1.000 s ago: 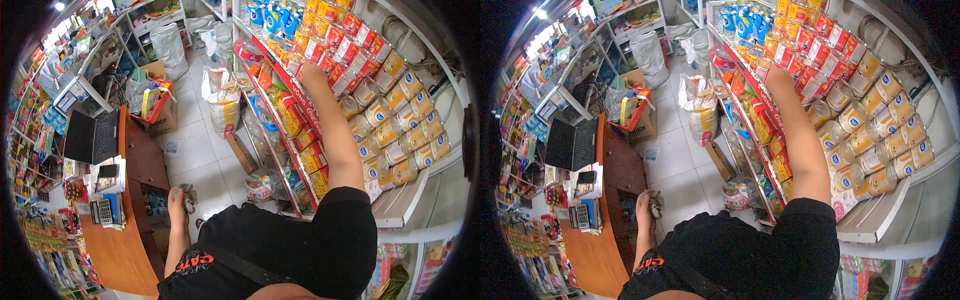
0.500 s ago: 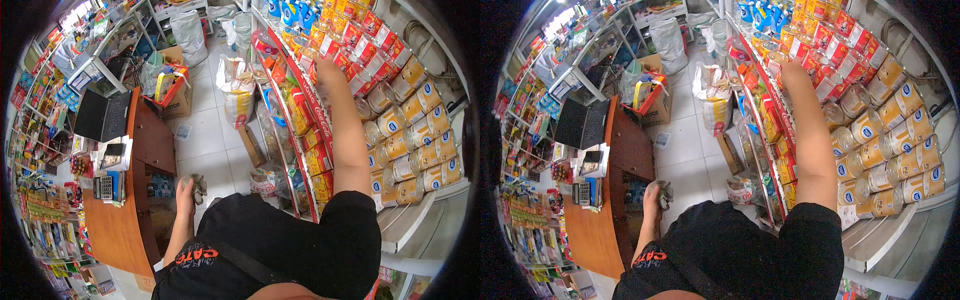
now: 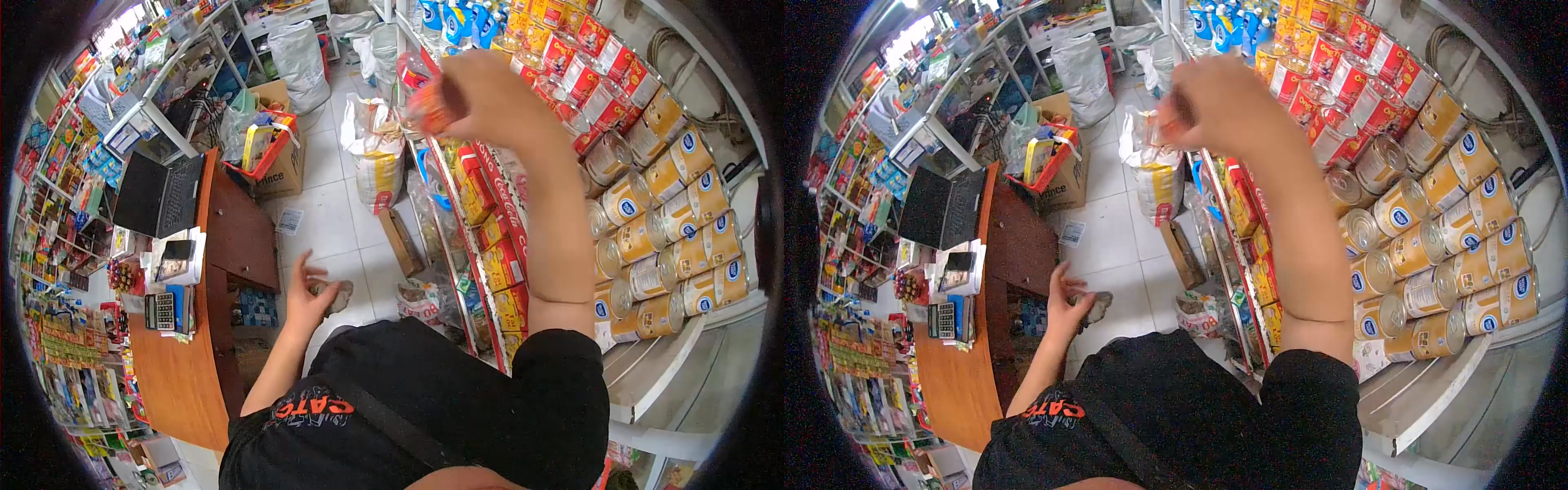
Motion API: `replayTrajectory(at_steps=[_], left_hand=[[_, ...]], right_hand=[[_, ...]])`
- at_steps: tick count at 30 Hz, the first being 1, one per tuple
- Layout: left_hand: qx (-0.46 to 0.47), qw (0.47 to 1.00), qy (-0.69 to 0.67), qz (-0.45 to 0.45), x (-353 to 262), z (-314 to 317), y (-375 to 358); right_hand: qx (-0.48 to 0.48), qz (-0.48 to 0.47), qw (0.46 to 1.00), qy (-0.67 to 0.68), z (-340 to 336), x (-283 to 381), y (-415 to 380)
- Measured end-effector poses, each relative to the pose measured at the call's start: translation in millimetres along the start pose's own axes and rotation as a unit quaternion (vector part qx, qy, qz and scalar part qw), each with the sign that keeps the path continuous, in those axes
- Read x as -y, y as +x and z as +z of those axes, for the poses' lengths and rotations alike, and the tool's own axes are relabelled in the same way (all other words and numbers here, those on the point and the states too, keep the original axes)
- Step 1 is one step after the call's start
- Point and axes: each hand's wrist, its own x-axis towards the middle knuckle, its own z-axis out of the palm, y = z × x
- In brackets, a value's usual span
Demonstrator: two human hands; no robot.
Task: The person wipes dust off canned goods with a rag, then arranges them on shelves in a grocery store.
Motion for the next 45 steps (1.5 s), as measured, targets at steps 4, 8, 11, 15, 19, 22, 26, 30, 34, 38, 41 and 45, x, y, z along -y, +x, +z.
replayTrajectory(at_steps=[4,8,11,15,19,22,26,30,34,38,41,45], left_hand=[[0.076,0.996,0.006,0.050,-36.4,-0.6,10.3],[0.002,0.991,-0.106,0.077,-27.4,6.5,13.6],[-0.018,0.987,-0.150,0.044,-4.3,6.4,-4.9],[0.042,0.957,-0.287,-0.015,14.6,-0.1,-2.0],[-0.100,0.821,-0.543,-0.141,-24.3,12.0,12.1],[-0.116,0.770,-0.583,-0.232,-9.7,-2.2,20.9],[-0.066,0.754,-0.611,-0.231,-19.0,6.0,18.5],[-0.064,0.806,-0.554,-0.200,-18.3,11.6,19.8],[0.018,0.881,-0.470,-0.049,-49.6,4.0,19.6],[-0.021,0.896,-0.425,-0.123,-42.8,-14.4,27.5],[-0.020,0.897,-0.428,-0.107,-72.3,1.7,20.1],[0.222,0.868,-0.444,-0.016,-52.3,-1.5,13.6]], right_hand=[[0.090,-0.248,0.943,0.203,40.7,80.7,4.7],[0.088,-0.335,0.919,0.190,67.9,138.4,-15.0],[0.096,-0.320,0.910,0.245,91.3,135.1,-25.0],[-0.053,-0.265,0.906,0.326,128.9,128.5,-50.7],[-0.110,-0.413,0.862,0.271,138.2,135.0,-50.0],[0.002,-0.407,0.873,0.270,140.9,140.1,-61.8],[0.049,-0.345,0.903,0.252,151.3,141.5,-71.1],[0.084,-0.349,0.906,0.222,136.4,135.3,-64.0],[-0.043,-0.410,0.881,0.234,119.0,126.4,-50.8],[-0.250,-0.364,0.828,0.346,84.5,129.4,-44.2],[-0.245,-0.292,0.858,0.344,65.5,127.9,-42.1],[-0.134,-0.224,0.880,0.397,84.8,125.2,-38.7]])
